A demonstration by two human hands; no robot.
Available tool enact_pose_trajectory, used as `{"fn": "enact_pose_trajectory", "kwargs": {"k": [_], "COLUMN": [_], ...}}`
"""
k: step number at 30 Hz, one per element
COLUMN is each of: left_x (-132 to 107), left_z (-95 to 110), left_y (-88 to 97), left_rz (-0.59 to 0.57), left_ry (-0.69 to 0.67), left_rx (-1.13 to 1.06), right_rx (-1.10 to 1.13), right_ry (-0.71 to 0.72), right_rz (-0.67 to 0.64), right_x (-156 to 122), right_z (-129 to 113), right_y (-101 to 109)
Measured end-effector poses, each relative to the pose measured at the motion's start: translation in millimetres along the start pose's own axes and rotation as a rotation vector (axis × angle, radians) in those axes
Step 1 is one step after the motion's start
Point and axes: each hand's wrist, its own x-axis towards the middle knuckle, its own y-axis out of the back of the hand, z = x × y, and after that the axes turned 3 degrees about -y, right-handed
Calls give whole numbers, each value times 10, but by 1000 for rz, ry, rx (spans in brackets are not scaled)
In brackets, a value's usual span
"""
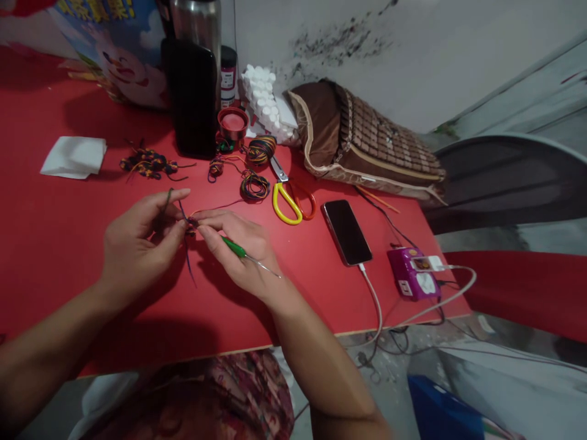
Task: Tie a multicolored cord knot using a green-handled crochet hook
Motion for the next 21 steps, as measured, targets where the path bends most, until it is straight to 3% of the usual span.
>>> {"fn": "enact_pose_trajectory", "kwargs": {"k": [4, 8, 12, 16, 21], "left_x": [2, 4, 16, 23, 31], "left_z": [4, 20, 46, 67, 55], "left_y": [-2, -20, -34, -35, -36], "left_rz": [-4, 7, 30, 48, 73], "left_ry": [35, 184, 296, 319, 312], "left_rx": [-48, -180, -293, -330, -322], "right_rx": [5, 4, 76, 217, 2], "right_ry": [28, 22, -92, -179, -28], "right_rz": [8, 39, 85, 111, 105], "right_x": [-3, -18, -19, -6, -34], "right_z": [-1, -11, -9, 5, -8], "right_y": [-9, -35, -71, -97, -119]}}
